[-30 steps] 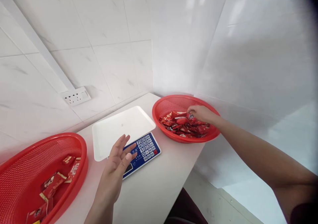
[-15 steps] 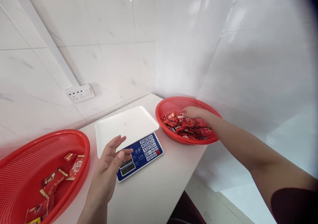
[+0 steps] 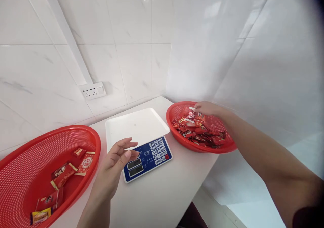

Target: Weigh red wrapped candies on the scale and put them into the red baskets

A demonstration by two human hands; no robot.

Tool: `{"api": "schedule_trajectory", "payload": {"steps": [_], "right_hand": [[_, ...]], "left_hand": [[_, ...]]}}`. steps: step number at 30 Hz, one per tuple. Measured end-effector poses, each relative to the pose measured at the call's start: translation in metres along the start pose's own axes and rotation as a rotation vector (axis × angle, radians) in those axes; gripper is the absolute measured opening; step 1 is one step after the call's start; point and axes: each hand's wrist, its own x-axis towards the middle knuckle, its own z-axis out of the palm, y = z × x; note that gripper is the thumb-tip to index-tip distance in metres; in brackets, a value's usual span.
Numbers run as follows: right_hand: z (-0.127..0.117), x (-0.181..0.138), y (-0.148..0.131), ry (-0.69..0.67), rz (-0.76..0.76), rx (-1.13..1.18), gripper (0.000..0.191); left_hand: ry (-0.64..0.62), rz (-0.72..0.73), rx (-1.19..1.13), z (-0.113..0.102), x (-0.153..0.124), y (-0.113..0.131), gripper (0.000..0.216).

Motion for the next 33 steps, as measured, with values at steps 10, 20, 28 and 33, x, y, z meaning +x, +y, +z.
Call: {"api": "schedule_trajectory", "payload": {"steps": [10, 20, 28, 33], "right_hand": [[0.035, -0.047, -0.141, -0.408, -0.302, 0.732, 0.031], [0.081, -0.02, -0.181, -0.339, -0.145, 0.795, 0.02], [0.082, -0.021, -0.157, -0.268, -0.056, 0.723, 0.038], [0.069, -0.038, -0.144, -0.256, -0.123, 0.816, 0.04]], "left_hand": [[0.046, -0.014, -0.076, 0.012, 0.009, -0.01, 0.046], [0.362, 0.243, -0.074, -0.006, 0.0, 0.008, 0.047], [0.46, 0.367, -0.012, -0.014, -0.011, 0.025, 0.043], [0.488, 0.378, -0.028, -0.016, -0.013, 0.031, 0.038]]}}
